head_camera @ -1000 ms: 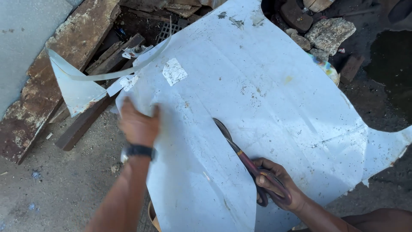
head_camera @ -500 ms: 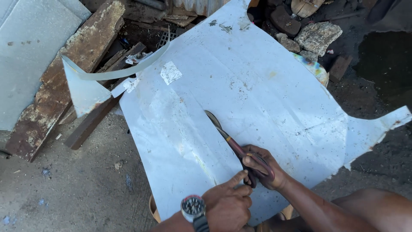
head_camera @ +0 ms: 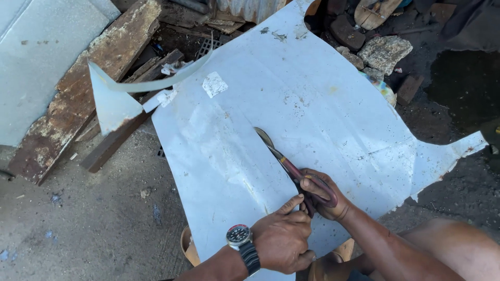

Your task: The person cuts a large white sheet using shears, then places a smaller, paint-splattered sheet on top and traces its outline with a marker.

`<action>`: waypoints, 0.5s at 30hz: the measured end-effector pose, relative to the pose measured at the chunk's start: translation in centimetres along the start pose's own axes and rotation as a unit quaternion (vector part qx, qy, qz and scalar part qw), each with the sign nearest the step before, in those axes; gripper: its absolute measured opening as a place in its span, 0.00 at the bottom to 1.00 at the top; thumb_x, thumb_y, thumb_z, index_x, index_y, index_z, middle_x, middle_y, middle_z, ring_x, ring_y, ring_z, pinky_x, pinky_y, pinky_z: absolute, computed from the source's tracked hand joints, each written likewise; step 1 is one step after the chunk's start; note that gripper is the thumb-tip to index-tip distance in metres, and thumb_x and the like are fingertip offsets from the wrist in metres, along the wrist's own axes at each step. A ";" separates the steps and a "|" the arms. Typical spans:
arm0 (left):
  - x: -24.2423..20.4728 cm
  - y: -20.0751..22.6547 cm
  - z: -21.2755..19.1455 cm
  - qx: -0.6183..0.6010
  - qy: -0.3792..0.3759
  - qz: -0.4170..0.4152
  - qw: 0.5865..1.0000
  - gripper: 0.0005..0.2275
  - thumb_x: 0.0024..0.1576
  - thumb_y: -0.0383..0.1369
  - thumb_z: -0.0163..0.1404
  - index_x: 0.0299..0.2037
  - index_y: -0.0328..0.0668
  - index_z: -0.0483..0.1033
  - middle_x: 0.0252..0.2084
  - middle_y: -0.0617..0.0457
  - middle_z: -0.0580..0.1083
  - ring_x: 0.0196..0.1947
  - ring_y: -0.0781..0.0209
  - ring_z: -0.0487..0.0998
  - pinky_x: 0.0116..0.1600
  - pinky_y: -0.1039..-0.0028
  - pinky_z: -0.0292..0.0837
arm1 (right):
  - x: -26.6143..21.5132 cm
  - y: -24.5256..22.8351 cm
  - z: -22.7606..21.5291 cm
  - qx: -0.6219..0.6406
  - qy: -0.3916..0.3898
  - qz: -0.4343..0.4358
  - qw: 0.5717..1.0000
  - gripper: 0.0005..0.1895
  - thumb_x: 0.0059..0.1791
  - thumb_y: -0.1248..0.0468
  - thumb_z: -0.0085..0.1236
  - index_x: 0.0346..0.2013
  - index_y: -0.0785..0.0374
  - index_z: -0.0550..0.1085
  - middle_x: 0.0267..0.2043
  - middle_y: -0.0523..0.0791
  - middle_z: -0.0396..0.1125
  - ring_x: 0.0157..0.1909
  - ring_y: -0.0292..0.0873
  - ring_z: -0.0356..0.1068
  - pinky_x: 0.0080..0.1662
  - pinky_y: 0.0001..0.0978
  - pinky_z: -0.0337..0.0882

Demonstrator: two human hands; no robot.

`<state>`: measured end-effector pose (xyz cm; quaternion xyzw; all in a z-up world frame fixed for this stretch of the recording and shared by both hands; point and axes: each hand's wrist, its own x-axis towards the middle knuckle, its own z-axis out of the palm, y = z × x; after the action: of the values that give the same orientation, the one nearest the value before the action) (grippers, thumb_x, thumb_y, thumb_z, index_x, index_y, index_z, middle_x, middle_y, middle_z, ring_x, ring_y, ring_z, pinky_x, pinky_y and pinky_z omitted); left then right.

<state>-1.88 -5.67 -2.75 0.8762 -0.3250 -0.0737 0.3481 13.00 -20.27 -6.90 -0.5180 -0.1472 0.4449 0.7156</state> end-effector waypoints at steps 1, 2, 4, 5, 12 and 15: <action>0.1 -0.5 1.0 0.036 0.021 0.005 0.999 0.28 0.64 0.46 0.35 0.25 0.39 0.86 0.29 0.49 0.76 0.51 0.44 0.73 0.85 0.43 0.28 | 0.0 0.1 -0.2 -0.004 0.005 0.004 1.000 0.12 0.52 0.58 0.62 0.33 0.61 0.71 0.24 0.38 0.58 0.24 0.34 0.60 0.26 0.24 0.62; 0.2 -0.9 2.1 0.071 0.043 0.009 0.997 0.27 0.64 0.46 0.35 0.26 0.41 0.87 0.31 0.49 0.77 0.54 0.43 0.73 0.85 0.43 0.30 | 0.0 0.1 -0.5 -0.007 0.010 0.009 1.000 0.12 0.53 0.59 0.61 0.31 0.59 0.70 0.25 0.37 0.56 0.27 0.32 0.56 0.29 0.24 0.57; 0.4 -0.8 2.5 0.078 0.062 0.015 0.995 0.27 0.64 0.46 0.35 0.26 0.41 0.87 0.33 0.48 0.78 0.55 0.41 0.73 0.85 0.42 0.32 | -0.4 -0.7 -0.5 -0.015 0.003 0.025 1.000 0.14 0.54 0.58 0.60 0.29 0.59 0.67 0.24 0.38 0.55 0.24 0.33 0.58 0.26 0.25 0.60; 0.3 -1.0 2.4 0.092 0.078 0.019 0.993 0.27 0.64 0.46 0.36 0.27 0.41 0.87 0.34 0.47 0.78 0.57 0.40 0.73 0.85 0.42 0.33 | 0.0 -1.1 -0.2 -0.020 -0.007 0.036 0.999 0.16 0.55 0.57 0.58 0.27 0.58 0.65 0.23 0.38 0.54 0.22 0.34 0.59 0.24 0.26 0.62; 0.5 -0.7 1.6 0.065 0.108 0.022 0.992 0.22 0.60 0.44 0.43 0.26 0.40 0.87 0.30 0.48 0.77 0.51 0.44 0.75 0.84 0.43 0.37 | -1.1 -2.1 -1.3 -0.040 0.033 0.149 0.987 0.24 0.51 0.51 0.59 0.54 0.65 0.77 0.30 0.46 0.67 0.32 0.43 0.66 0.33 0.37 0.67; 1.1 -0.7 1.3 0.044 0.123 0.026 0.991 0.22 0.61 0.42 0.42 0.23 0.41 0.85 0.27 0.52 0.75 0.50 0.47 0.74 0.85 0.42 0.35 | -1.8 -0.8 -3.5 0.005 0.022 0.135 0.991 0.27 0.52 0.53 0.56 0.61 0.66 0.73 0.46 0.53 0.72 0.48 0.52 0.72 0.48 0.43 0.74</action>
<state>-1.14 -6.73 -4.06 0.8844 -0.3052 0.0586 0.3482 14.73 -23.84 -7.19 -0.5394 -0.0579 0.5263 0.6548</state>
